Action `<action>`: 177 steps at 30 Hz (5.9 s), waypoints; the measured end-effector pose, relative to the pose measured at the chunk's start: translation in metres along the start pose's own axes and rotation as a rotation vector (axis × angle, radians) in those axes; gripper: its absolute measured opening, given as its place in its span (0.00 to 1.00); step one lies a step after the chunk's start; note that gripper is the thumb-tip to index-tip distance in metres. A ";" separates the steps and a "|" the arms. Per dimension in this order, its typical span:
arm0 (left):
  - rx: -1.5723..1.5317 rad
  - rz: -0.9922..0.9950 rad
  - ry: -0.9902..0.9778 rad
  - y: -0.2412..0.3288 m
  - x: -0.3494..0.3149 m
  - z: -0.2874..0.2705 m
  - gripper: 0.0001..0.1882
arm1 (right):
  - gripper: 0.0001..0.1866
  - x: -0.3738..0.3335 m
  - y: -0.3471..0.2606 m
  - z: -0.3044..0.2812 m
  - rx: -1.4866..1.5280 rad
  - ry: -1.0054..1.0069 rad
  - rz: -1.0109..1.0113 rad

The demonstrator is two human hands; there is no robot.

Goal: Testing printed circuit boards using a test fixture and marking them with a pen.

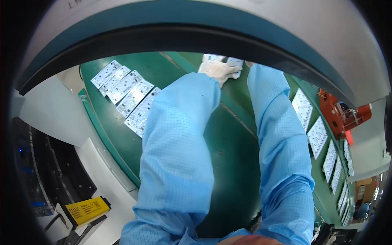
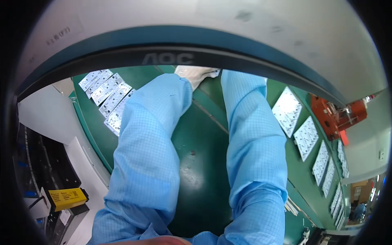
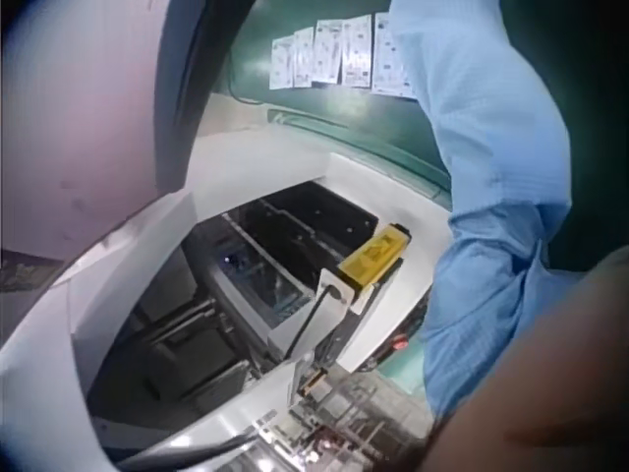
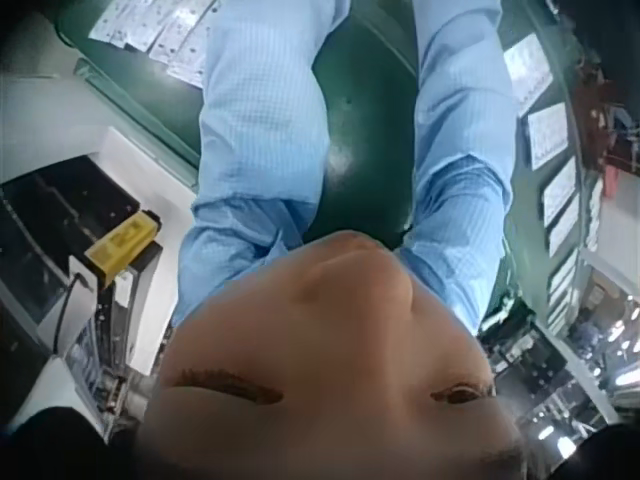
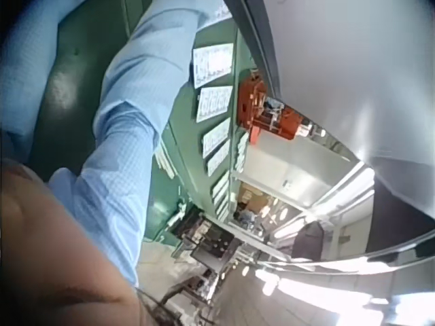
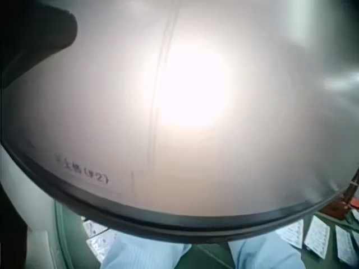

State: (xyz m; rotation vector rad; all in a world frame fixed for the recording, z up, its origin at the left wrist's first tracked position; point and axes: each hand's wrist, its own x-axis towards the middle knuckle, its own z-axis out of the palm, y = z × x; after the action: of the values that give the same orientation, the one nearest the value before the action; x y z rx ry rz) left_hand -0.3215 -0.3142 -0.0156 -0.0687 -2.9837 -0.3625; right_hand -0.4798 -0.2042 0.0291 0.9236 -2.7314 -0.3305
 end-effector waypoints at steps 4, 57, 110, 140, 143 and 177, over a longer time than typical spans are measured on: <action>0.004 -0.004 -0.009 -0.001 0.001 0.002 0.23 | 0.19 0.003 -0.003 0.008 0.054 -0.049 0.046; -0.133 0.798 0.028 0.511 -0.313 0.081 0.07 | 0.35 -0.862 0.060 -0.183 1.044 1.689 1.126; 0.868 -1.611 1.001 0.085 -0.759 0.015 0.28 | 0.28 -0.415 -0.083 -0.012 0.447 0.578 -0.727; 1.016 -0.797 0.573 0.013 -0.657 -0.179 0.29 | 0.32 -0.423 -0.078 -0.007 0.708 0.542 -0.571; 0.912 -0.896 0.460 -0.009 -0.645 -0.207 0.28 | 0.30 -0.426 -0.078 -0.014 0.684 0.507 -0.532; 0.660 -0.918 0.822 0.194 -0.701 -0.162 0.04 | 0.15 -0.433 -0.127 -0.079 1.077 0.684 -0.765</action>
State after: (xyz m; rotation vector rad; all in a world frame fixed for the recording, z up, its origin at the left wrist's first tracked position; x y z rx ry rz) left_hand 0.4051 -0.1857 0.0886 1.1910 -1.9859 0.4371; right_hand -0.0505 -0.0456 0.0018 1.8362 -1.6793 1.2172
